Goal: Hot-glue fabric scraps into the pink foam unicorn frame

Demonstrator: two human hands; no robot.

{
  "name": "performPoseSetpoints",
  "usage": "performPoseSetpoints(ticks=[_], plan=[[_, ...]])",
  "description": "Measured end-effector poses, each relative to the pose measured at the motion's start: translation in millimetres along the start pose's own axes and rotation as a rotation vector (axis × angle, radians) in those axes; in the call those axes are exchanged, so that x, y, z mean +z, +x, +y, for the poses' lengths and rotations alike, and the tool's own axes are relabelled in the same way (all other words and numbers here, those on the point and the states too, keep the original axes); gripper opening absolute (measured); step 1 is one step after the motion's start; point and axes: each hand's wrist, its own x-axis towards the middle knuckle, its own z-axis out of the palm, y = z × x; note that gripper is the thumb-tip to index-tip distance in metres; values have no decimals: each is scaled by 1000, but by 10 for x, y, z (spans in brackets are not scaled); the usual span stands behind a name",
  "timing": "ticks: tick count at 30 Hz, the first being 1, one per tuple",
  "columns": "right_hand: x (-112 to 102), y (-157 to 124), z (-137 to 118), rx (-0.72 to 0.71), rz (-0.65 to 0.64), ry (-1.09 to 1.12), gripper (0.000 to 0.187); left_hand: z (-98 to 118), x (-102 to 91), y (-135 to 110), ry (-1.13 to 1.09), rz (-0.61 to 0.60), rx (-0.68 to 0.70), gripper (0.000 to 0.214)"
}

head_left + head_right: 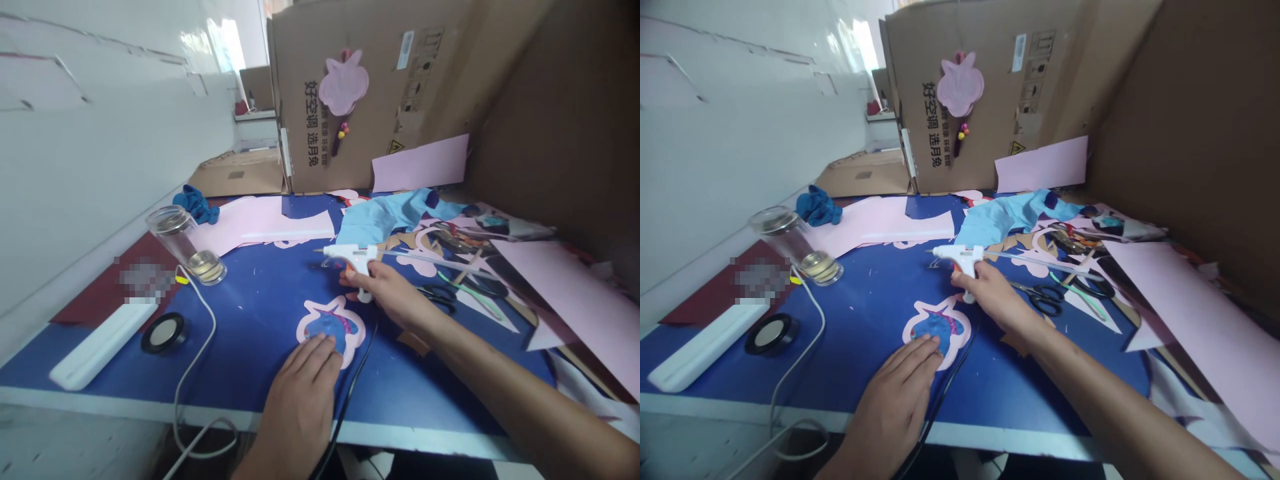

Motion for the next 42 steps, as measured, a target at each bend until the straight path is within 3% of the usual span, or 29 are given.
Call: performPoseSetpoints(ticks=[8,10,13,15,21,29,35,37,42], plan=[[-186,-94,-46,0,43,-1,23,-25,-47,6,-69,33,-25,50],[-193,-119,-31,4,44,4,22,-104,-33,39,-27,95,-119,44],[-199,-128,-9,4,41,15,23,-253,-10,119,132,194,-386,29],[-203,-126,1,3,38,21,23,-323,9,163,191,197,-436,25],[-218,-113,27,26,30,42,19,-328,73,183,143,180,-468,20],[-194,-124,-10,50,15,61,13,-339,56,266,-9,182,-613,8],[-221,-94,20,44,9,53,14,-380,136,275,-25,234,-580,9],[-230,-87,38,44,2,52,16,-438,152,305,4,266,-577,20],[-222,-98,23,33,3,54,17,-557,169,415,70,232,-581,16]])
